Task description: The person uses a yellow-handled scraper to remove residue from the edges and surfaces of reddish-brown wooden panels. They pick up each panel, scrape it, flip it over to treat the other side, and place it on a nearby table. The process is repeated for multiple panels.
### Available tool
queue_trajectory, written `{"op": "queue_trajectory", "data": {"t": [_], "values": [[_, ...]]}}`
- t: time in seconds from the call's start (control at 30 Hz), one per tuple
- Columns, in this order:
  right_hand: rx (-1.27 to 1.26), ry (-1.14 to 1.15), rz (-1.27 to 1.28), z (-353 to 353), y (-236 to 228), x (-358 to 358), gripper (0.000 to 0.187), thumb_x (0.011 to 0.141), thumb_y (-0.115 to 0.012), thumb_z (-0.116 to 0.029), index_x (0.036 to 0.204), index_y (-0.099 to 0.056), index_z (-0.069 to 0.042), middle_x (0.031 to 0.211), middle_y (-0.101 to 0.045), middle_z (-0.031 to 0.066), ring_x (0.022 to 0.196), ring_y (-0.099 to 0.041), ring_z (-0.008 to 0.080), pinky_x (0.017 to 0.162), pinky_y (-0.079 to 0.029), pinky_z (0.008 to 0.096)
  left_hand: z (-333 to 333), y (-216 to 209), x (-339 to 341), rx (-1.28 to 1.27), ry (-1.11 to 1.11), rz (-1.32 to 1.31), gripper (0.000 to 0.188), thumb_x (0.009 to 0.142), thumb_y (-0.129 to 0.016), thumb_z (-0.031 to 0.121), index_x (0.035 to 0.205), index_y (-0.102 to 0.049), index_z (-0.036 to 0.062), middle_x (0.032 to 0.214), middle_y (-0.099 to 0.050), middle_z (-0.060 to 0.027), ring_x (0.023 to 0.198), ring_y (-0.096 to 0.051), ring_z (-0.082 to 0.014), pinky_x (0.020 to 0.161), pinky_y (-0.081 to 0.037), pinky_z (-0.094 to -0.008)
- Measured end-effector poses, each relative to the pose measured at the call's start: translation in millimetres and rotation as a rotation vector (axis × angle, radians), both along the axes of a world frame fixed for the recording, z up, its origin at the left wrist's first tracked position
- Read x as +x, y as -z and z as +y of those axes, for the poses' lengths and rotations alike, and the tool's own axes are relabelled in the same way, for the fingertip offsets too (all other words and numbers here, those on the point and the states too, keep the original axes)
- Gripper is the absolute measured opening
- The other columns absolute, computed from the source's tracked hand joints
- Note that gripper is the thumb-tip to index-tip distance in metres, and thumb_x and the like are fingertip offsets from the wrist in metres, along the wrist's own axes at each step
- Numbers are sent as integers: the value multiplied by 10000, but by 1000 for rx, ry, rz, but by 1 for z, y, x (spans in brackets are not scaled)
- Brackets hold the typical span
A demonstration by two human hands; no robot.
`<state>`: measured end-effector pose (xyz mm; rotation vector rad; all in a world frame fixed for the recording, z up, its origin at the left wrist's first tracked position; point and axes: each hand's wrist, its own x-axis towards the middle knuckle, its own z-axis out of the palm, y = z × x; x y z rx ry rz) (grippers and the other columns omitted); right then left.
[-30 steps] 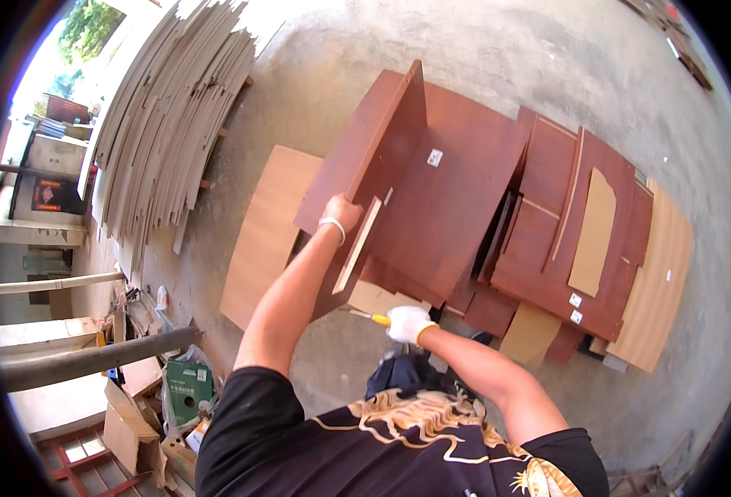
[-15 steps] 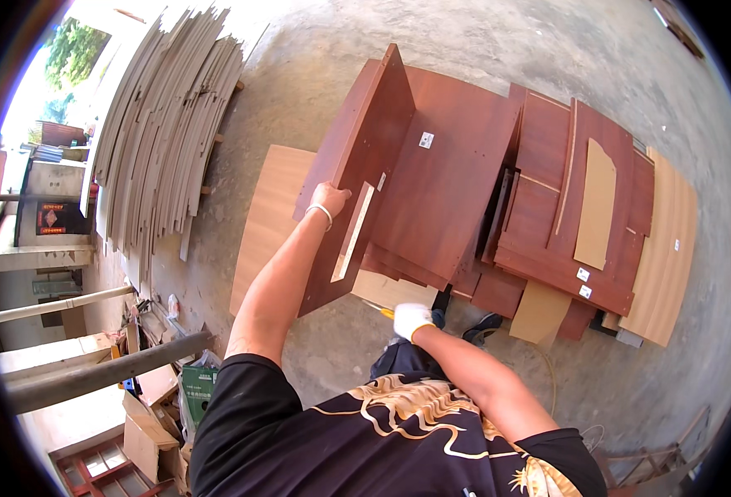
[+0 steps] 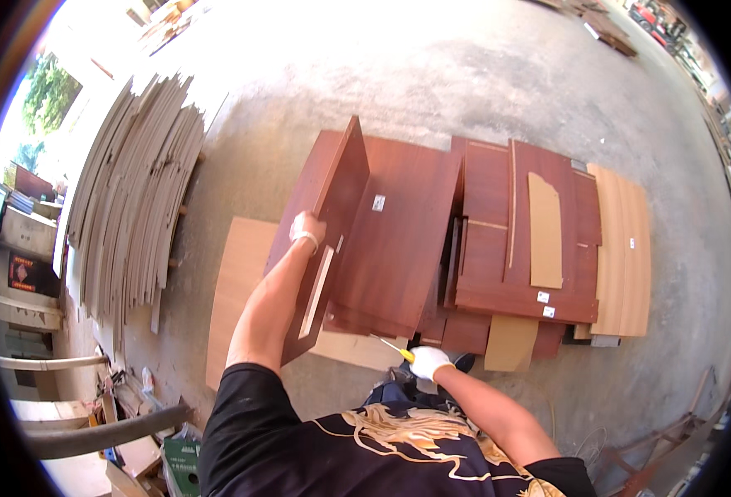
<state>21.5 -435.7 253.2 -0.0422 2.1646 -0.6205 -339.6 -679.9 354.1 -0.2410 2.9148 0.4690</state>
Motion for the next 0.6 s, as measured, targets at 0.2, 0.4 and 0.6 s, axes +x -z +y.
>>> {"op": "queue_trajectory", "data": {"t": [0.2, 0.4, 0.6], "values": [[-22, 174, -51, 36, -42, 14, 310, 869, -579, -268, 1108, -695, -110, 1107, -703, 189, 1042, -660, 376, 897, -524, 459, -52, -75, 44, 273, 11, 251, 275, 737, -814, 215, 784, -667, -13, 713, -666, -181, 659, -634, -311, 644, -504, -416], [-15, 170, -3, 41, -26, 18, 300, 848, -594, -273, 1092, -694, -129, 1098, -710, 178, 1025, -673, 365, 887, -533, 460, -65, -159, 103, 582, -4, 571, 178, 797, -780, 103, 808, -658, -26, 664, -620, -41, 615, -521, -102, 587, -450, -299], [21, 180, 7, 48, -37, 14, 297, 882, -565, -275, 1105, -698, -132, 1085, -709, 191, 1008, -676, 374, 878, -535, 466, -85, -107, 154, 898, -182, 705, 221, 842, -748, 30, 1033, -675, -53, 943, -721, -62, 839, -639, -123, 789, -513, -270]]}}
